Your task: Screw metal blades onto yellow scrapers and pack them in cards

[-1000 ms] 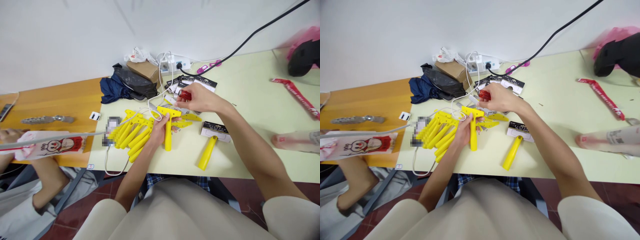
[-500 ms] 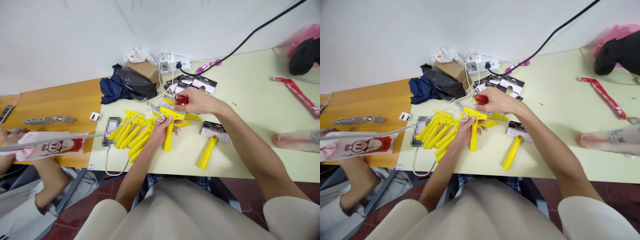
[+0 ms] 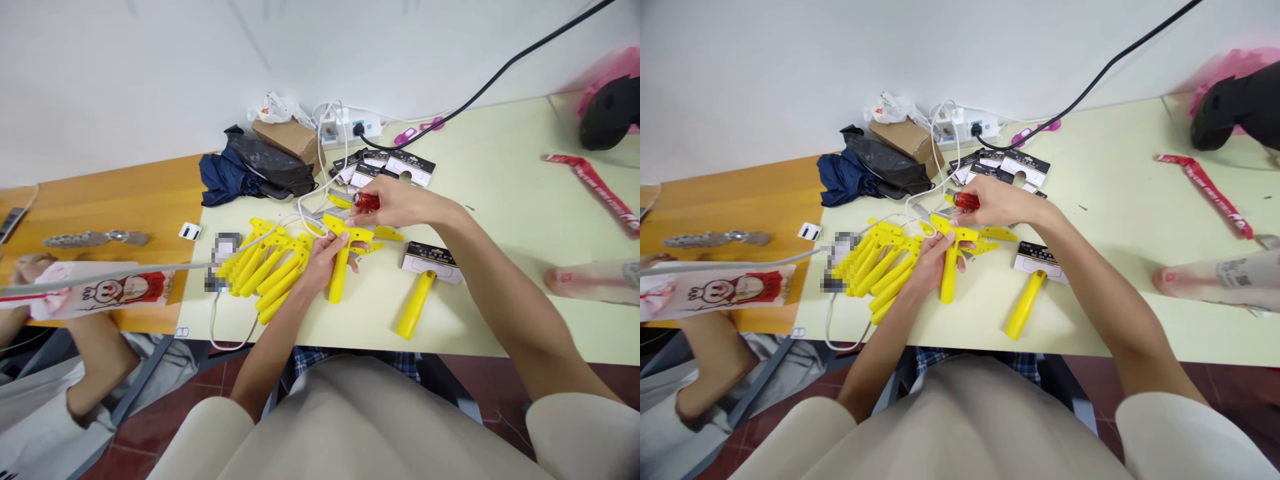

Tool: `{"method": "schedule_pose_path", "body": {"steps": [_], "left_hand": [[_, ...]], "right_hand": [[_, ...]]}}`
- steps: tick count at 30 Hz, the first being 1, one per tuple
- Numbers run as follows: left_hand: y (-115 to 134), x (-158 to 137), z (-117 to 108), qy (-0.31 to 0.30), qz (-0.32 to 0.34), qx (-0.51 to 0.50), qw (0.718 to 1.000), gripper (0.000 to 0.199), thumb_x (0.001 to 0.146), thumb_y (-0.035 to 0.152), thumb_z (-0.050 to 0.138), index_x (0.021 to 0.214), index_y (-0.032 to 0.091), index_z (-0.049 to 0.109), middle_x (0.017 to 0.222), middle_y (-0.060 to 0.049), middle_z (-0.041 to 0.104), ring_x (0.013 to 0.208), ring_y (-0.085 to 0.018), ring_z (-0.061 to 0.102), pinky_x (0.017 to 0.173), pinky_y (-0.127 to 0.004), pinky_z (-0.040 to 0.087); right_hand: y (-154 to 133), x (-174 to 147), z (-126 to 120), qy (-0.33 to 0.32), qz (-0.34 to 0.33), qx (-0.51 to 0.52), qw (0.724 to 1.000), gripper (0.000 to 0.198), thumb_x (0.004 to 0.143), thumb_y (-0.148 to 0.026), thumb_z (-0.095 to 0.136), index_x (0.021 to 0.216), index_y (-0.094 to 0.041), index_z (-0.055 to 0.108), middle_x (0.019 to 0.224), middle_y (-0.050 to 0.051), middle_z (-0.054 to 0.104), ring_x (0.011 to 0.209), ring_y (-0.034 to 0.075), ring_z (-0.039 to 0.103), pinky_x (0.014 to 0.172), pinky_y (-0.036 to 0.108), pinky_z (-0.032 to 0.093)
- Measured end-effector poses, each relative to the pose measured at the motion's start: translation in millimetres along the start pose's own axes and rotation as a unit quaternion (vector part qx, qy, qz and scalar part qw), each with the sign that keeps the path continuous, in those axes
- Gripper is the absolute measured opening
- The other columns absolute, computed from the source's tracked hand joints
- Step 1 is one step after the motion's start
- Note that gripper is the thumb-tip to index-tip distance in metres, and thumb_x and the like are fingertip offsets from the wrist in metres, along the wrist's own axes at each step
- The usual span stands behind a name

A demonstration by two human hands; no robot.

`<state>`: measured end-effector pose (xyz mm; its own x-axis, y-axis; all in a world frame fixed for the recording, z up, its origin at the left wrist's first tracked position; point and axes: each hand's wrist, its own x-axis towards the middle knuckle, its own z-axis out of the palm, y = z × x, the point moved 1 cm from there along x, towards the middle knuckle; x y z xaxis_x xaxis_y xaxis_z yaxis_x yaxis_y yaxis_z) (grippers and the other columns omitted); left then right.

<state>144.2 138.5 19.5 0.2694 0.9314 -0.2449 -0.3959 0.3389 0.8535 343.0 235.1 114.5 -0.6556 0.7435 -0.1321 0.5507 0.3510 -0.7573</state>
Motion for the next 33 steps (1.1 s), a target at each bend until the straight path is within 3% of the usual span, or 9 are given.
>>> {"method": "schedule_pose_path", "body": {"steps": [12,17,33], "left_hand": [[-6,2,-1,0.01,0.007,0.022,1.0,0.056,0.081,0.064,0.097,0.096,0.016,0.072,0.121,-0.021,0.085,0.113,-0.038,0.086,0.057,-0.03,0.066],[-3,2,-1,0.024,0.015,0.012,1.0,0.057,0.077,0.063,0.101,0.085,0.018,0.067,0.107,-0.017,0.085,0.11,-0.04,0.087,0.06,-0.034,0.069],[0,1,0,-0.001,0.001,0.015,1.0,0.055,0.08,0.062,0.1,0.102,0.017,0.077,0.127,-0.019,0.086,0.121,-0.039,0.085,0.075,-0.035,0.073]], "right_hand": [[4,-3,-7,-0.022,-0.005,-0.026,0.999,0.042,0.091,-0.033,0.087,0.068,-0.021,0.054,0.065,-0.006,0.044,0.062,0.011,0.037,0.062,0.034,0.032],[-4,-4,-4,-0.003,0.005,-0.024,1.0,0.037,0.089,-0.028,0.089,0.069,-0.019,0.059,0.068,-0.005,0.052,0.065,0.011,0.043,0.065,0.033,0.035],[-4,-2,-1,0.004,0.001,-0.004,1.0,0.031,0.089,-0.039,0.086,0.075,-0.019,0.068,0.068,-0.005,0.054,0.066,0.012,0.041,0.067,0.033,0.034]]}}
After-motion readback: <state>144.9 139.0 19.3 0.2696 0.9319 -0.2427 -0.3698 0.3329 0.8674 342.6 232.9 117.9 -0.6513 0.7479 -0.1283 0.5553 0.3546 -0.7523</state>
